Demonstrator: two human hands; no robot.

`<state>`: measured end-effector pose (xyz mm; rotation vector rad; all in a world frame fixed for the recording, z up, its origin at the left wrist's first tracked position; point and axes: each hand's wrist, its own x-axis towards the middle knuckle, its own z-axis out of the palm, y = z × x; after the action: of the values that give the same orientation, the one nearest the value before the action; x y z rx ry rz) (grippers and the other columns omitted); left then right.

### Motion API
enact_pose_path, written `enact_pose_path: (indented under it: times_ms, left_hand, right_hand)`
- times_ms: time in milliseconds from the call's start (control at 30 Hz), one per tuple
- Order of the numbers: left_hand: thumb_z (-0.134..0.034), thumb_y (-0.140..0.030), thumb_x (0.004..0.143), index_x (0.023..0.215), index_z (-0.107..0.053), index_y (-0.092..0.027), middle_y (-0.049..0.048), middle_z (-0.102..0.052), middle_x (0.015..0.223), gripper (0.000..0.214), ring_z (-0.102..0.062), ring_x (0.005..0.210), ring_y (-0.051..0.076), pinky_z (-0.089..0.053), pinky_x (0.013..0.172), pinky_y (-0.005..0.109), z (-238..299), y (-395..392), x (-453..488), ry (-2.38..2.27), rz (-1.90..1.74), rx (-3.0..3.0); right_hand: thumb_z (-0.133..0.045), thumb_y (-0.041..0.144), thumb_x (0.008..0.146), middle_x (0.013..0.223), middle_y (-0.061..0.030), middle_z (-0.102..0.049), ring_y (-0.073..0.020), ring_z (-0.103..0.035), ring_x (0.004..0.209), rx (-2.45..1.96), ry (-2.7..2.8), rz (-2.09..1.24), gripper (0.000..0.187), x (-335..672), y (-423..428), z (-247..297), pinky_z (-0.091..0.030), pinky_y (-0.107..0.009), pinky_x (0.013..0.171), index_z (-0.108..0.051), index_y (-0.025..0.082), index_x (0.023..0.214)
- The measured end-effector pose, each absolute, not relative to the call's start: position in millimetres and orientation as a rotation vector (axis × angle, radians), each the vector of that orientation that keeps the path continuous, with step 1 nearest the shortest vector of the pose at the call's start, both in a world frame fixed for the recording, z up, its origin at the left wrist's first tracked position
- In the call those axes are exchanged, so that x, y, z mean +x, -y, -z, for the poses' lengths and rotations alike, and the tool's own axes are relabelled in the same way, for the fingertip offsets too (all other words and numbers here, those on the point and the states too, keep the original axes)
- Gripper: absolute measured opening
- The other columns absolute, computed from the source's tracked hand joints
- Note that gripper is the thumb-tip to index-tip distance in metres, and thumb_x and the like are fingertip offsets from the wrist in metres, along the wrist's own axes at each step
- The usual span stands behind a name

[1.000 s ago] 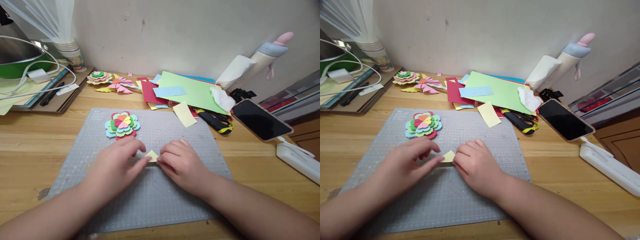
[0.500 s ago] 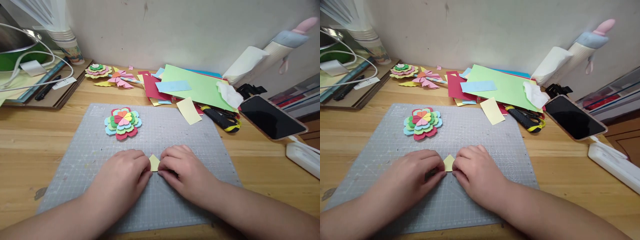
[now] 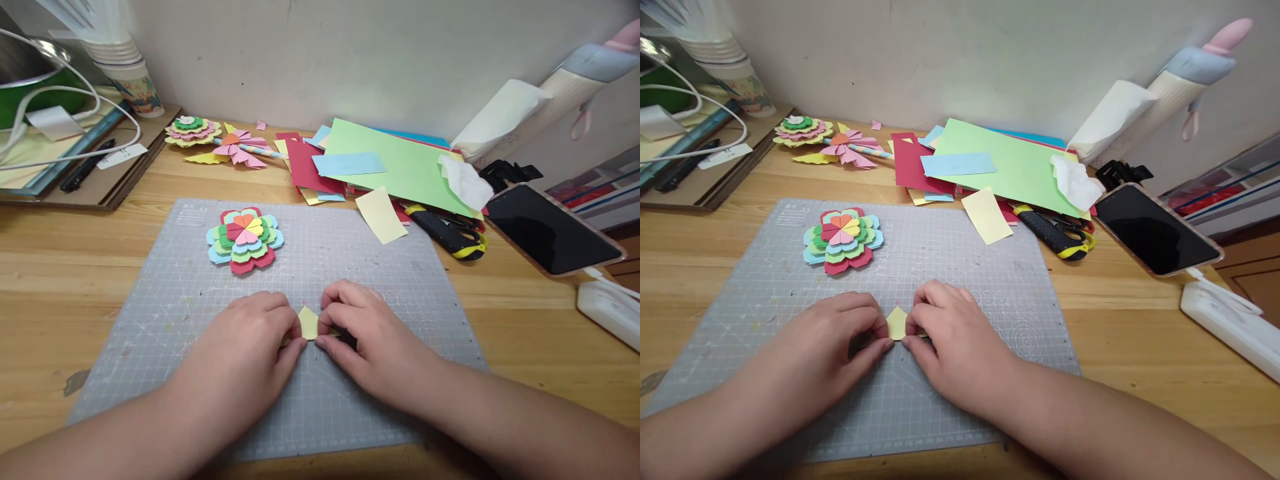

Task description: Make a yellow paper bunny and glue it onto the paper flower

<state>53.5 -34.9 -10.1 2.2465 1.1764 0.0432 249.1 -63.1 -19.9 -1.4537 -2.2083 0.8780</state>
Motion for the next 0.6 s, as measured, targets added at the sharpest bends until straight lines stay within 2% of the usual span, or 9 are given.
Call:
enact_pose_path:
  times_ms: [233,600]
  left_hand:
    - [-0.045,-0.032,0.091,0.076,-0.062,-0.019,0.0053,-0.059,0.082,0.026,-0.055,0.080,0.025,-0.041,0.074,0.042,6.1,35.5,52.7,-1.248,0.022,2.305]
    - [-0.055,-0.035,0.086,0.068,-0.064,-0.021,0.0020,-0.058,0.077,0.025,-0.054,0.080,0.023,-0.038,0.077,0.043,4.2,26.7,51.5,-1.283,0.014,2.339]
  right_hand:
    - [-0.056,0.017,0.088,0.098,-0.0053,-0.057,-0.0215,-0.053,0.093,-1.517,2.225,-0.820,0.008,245.5,64.7,17.4,-0.041,-0.041,0.083,-0.059,0.018,0.081]
    - [-0.056,0.018,0.085,0.093,-0.0033,-0.057,-0.0216,-0.053,0.090,-1.681,2.212,-0.757,0.011,242.3,60.6,16.4,-0.037,-0.041,0.081,-0.059,0.019,0.074]
